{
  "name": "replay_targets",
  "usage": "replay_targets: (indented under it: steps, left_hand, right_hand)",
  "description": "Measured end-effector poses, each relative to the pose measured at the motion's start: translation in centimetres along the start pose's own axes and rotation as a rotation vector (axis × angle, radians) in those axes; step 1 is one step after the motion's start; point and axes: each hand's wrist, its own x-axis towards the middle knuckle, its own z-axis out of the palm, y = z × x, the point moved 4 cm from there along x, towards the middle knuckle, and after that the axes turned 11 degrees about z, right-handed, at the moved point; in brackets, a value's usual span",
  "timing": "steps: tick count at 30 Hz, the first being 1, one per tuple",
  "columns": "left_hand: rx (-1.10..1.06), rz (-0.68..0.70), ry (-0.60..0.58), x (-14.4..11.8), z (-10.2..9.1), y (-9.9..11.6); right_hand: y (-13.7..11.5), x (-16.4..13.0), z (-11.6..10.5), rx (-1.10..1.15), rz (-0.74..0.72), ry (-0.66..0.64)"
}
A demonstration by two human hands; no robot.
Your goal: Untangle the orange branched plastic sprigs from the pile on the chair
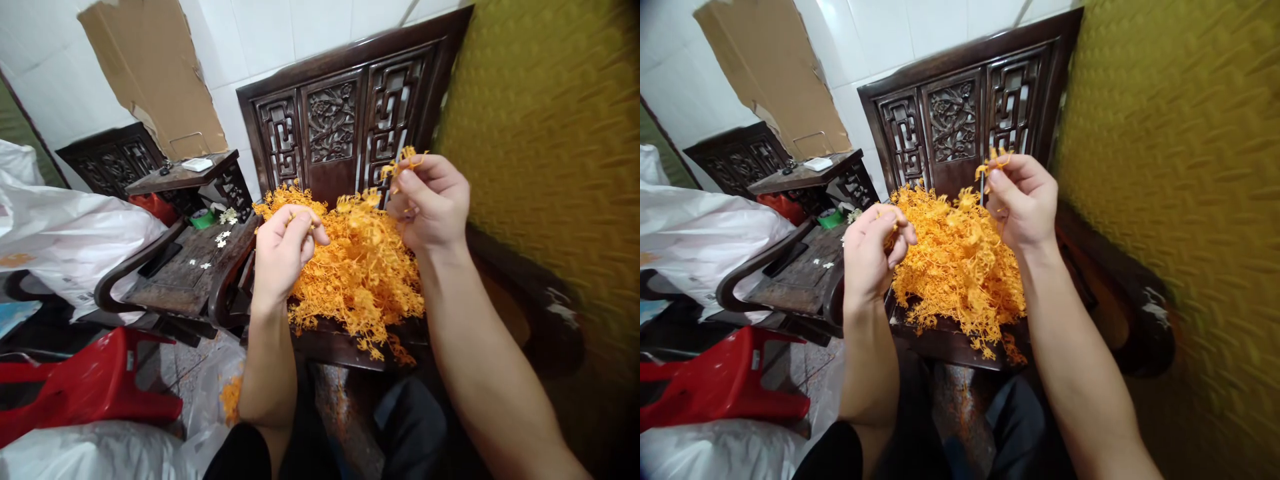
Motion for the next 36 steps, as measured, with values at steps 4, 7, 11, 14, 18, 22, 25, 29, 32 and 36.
replay_targets:
  steps: [4, 7, 11, 14, 18, 22, 25, 29, 32, 36]
  left_hand:
    - [-0.048, -0.044, 0.000, 0.8, 0.4, -1.7]
    - [0.059, -0.042, -0.025, 0.7, 0.4, -2.0]
    - [0.231, 0.012, -0.107, 0.5, 0.7, -1.8]
    - [0.244, 0.095, -0.149, 0.5, 1.3, -1.4]
    - [0.255, 0.082, -0.159, 0.4, 1.3, -1.5]
    - [0.293, 0.046, -0.174, 0.3, 0.8, -1.5]
    - [0.293, 0.050, -0.211, 0.2, 0.9, -1.4]
    - [0.289, 0.079, -0.241, 0.2, 1.3, -1.4]
    - [0.302, 0.110, -0.213, 0.2, 1.1, -1.3]
    - [0.380, 0.198, -0.125, 0.4, 0.4, -1.0]
  right_hand:
    - [-1.0, -2.0, 2.6, 0.099, 0.230, -0.299]
    - [-1.1, -3.4, 4.5, 0.127, 0.319, -0.468]
    - [-0.7, -4.3, 5.7, 0.130, 0.352, -0.628]
    - [-0.4, -4.4, 5.8, 0.096, 0.351, -0.641]
    - [-0.4, -4.4, 5.9, 0.025, 0.299, -0.589]
    - [-0.6, -4.6, 6.3, 0.007, 0.212, -0.533]
    - [-0.7, -4.8, 6.5, 0.058, 0.201, -0.508]
    - [-1.0, -4.9, 6.7, 0.125, 0.215, -0.537]
    - [-1.3, -5.0, 6.9, 0.125, 0.221, -0.563]
    - [-1.6, -5.1, 6.8, -0.010, 0.134, -0.519]
